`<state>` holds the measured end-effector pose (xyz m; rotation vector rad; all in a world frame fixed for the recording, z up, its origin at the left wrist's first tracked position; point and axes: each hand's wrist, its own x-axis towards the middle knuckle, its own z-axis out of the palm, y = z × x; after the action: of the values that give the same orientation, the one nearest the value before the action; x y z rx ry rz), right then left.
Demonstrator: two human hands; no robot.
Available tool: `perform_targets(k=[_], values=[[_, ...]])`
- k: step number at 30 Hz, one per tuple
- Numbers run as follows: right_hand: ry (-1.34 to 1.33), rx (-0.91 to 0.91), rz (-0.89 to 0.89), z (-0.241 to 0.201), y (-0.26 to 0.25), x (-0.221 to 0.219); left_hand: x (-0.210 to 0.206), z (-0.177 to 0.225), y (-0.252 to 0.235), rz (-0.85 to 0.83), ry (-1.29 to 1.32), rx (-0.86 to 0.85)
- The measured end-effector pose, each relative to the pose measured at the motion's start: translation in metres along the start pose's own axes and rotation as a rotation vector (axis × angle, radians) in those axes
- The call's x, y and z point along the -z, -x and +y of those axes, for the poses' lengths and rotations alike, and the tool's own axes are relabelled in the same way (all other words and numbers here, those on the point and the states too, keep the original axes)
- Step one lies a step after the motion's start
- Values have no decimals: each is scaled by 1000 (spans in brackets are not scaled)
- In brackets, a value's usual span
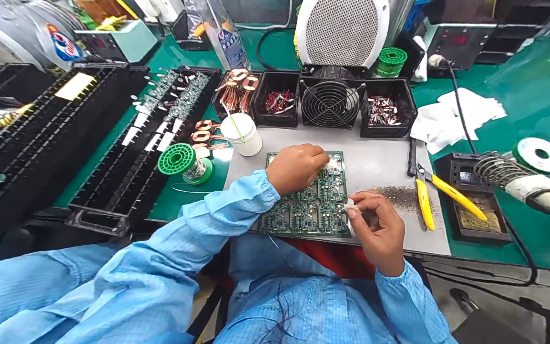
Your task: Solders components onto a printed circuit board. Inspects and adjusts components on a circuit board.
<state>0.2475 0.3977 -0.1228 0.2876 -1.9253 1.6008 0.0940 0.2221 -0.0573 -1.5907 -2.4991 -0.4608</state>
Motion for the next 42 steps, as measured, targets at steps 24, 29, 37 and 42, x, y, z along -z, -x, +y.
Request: perform_targets(k=[24, 29, 37, 42], values=[[27, 68, 25, -13, -7, -2, -2, -13, -22, 53, -270, -447], [31, 80, 16, -14, -8, -2, -3, -14, -24, 56, -280, -454], [28, 91, 0, -13, -8, -2, -4, -15, -24, 44, -243, -384], [25, 86, -16, -14, -8, -1, -4, -15, -24, 8, -217, -340]])
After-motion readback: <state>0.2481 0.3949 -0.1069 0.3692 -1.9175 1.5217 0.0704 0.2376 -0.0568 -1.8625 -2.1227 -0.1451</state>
